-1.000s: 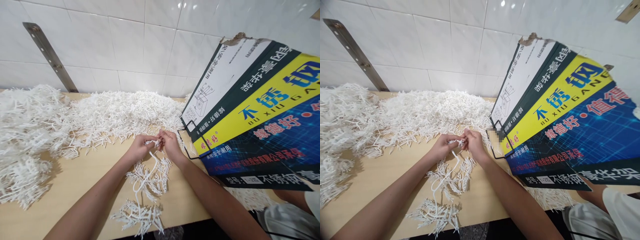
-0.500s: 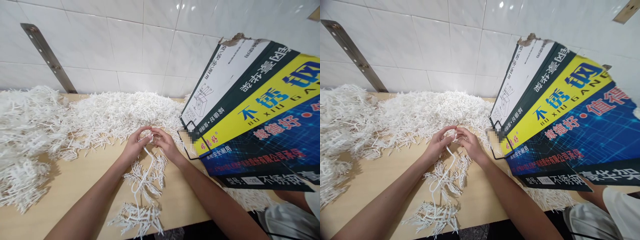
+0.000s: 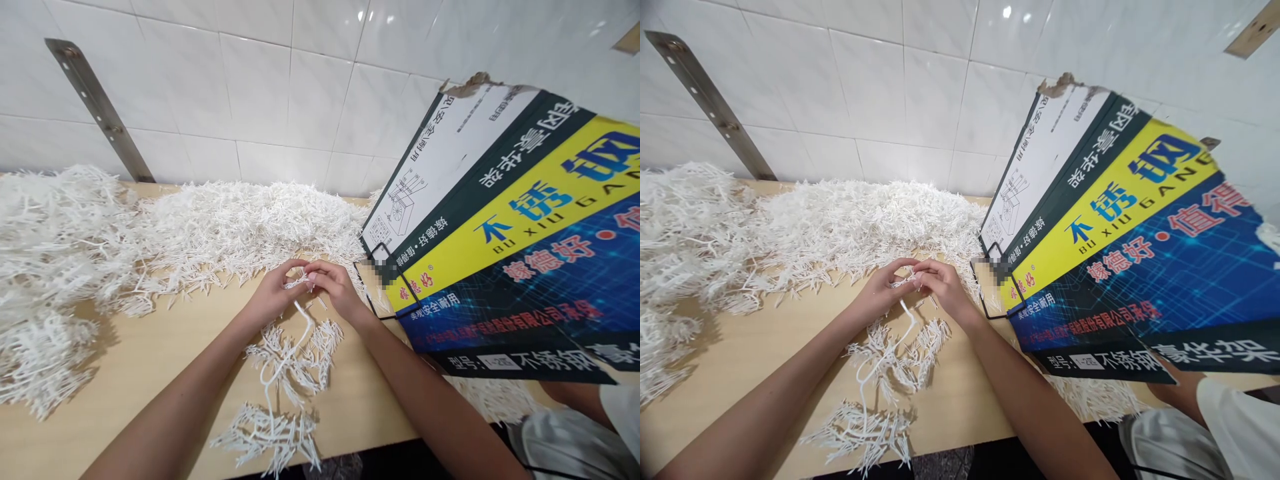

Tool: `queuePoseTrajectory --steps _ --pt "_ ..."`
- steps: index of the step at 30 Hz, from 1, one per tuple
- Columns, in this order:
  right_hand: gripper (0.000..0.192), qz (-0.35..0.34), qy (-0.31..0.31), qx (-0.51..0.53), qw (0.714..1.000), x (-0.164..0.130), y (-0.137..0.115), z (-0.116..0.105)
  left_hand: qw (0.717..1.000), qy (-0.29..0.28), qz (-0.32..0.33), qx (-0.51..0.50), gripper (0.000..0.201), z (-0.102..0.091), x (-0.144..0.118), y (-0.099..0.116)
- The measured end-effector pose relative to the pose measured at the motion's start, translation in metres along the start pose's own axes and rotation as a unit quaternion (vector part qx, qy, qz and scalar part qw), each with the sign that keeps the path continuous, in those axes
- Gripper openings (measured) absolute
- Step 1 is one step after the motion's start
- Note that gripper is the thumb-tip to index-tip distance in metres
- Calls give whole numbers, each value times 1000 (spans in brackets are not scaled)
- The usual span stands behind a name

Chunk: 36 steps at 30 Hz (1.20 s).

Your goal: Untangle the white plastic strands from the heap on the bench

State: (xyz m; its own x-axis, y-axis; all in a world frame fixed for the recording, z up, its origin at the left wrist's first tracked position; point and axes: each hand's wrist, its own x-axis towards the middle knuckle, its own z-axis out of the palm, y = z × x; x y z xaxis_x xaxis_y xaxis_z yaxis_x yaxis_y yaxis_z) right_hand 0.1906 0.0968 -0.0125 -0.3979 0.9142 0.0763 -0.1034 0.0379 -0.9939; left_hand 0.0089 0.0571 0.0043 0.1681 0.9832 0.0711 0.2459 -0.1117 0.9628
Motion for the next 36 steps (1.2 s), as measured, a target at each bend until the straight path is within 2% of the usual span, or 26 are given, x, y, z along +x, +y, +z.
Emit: queuePoseTrajectory --steps 3,8,12,15,20,27,29,31,34,36 --pt "19 20 -39 -9 999 -1 -4 -1 1000 -7 1 -5 53 1 0 -2" --pt "13 26 -48 15 998 -1 -5 -4 1000 -7 9 24 48 2 0 -7" --pt "17 -1 6 27 1000 1 -1 -1 999 36 11 32 48 4 -1 -8" --pt "21 -24 49 29 998 1 2 2 999 50 -6 -2 38 4 -1 -6" --pt "26 -54 83 5 995 1 6 5 998 41 -40 -14 34 3 0 -3" --pt "20 -54 148 -51 986 -1 13 11 998 29 -17 53 34 8 3 -5" --pt "29 -54 157 -54 985 1 17 8 997 26 -7 69 32 8 3 -6" --pt "33 -53 191 -28 980 5 22 1 997 12 4 79 29 6 2 -7" --pt "20 -55 250 2 967 12 24 -8 997 -22 11 74 27 2 -2 -6" --pt "13 -78 212 -61 972 12 20 -9 998 -27 16 63 27 0 -3 -5"
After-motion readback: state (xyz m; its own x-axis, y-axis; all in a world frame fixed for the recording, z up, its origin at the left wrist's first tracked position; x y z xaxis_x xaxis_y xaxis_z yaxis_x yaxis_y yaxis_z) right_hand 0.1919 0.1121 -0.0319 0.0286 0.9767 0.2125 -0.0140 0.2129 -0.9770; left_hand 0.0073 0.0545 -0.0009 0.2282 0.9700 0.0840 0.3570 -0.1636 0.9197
